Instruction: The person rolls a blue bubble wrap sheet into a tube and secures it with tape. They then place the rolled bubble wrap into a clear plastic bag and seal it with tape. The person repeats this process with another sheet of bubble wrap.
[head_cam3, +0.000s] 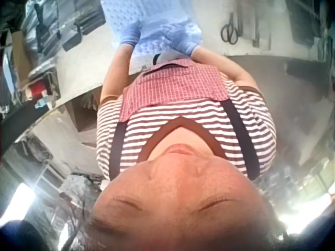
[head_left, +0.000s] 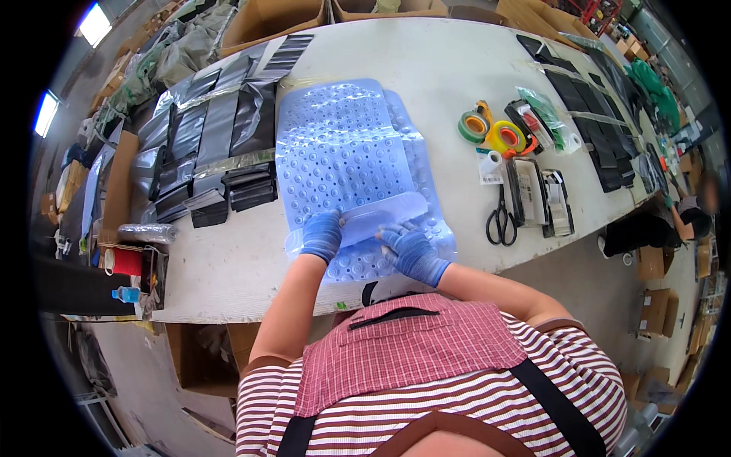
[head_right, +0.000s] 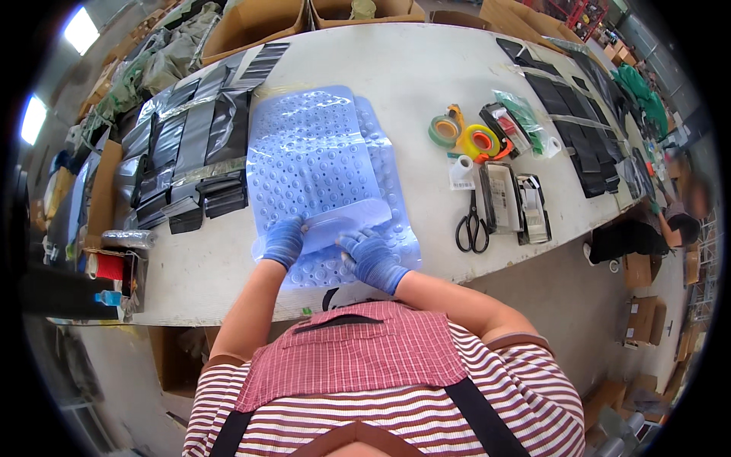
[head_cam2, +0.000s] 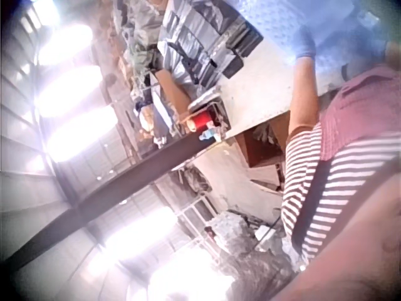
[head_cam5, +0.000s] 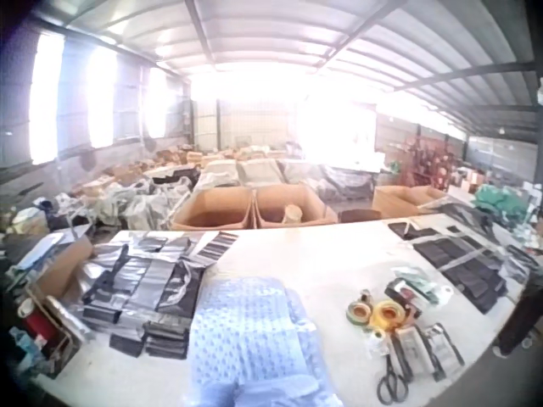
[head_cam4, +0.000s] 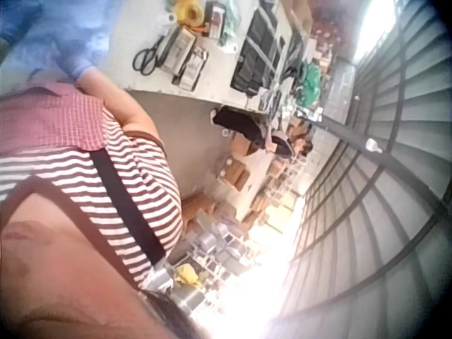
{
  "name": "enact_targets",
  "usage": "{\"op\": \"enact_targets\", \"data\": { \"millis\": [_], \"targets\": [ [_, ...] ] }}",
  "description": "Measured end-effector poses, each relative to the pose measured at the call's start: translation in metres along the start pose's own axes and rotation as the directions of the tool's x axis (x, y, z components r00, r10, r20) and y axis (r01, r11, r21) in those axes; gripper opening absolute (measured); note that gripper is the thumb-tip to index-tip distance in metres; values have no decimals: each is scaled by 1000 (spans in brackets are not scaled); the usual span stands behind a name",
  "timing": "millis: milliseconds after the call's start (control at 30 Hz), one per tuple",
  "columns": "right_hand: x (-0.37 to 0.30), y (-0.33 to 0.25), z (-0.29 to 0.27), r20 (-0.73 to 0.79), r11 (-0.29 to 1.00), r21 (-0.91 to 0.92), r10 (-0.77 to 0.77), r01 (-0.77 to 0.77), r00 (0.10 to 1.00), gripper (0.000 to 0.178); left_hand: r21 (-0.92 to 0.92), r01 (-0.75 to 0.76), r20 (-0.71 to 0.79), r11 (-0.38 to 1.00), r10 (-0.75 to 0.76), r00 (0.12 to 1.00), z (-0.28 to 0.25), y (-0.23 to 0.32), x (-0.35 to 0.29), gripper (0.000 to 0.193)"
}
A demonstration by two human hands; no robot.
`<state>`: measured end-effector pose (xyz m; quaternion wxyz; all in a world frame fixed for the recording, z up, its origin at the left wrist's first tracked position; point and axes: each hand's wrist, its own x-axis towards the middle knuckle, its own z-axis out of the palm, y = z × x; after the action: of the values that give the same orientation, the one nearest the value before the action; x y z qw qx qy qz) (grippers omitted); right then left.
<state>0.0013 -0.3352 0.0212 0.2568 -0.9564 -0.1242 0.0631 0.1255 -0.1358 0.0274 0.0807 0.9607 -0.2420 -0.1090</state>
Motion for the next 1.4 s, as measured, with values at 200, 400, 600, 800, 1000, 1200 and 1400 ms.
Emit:
{"op": "enact_targets", "data": {
  "millis": [200,400,600,800,1000,1200,1400],
  "targets": [
    [45,20,15,-168,956,-292,-69,17,983,61,68,-94,-128,993,102,987,32,-2,0,37],
    [18,26,27,-81,984,-176,-44,29,996,56,84,-143,-189,986,157,969,52,1,-55,53],
    [-9,36,51,-159,991,-133,-33,12,987,43,35,-43,-175,998,48,983,82,8,-85,42],
    [6,35,30,37,992,-116,50,-45,998,43,19,91,173,996,-93,981,51,10,-61,41],
    [45,42,13,58,966,120,225,-231,973,42,-542,199,-10,817,-244,970,72,-23,-31,37],
    [63,42,13,79,975,40,214,-217,974,40,-173,-117,-283,978,65,957,91,-32,-52,33],
    [52,47,22,-79,970,138,214,-202,974,36,-70,-87,-110,994,79,991,47,-14,-38,38]
  ]
}}
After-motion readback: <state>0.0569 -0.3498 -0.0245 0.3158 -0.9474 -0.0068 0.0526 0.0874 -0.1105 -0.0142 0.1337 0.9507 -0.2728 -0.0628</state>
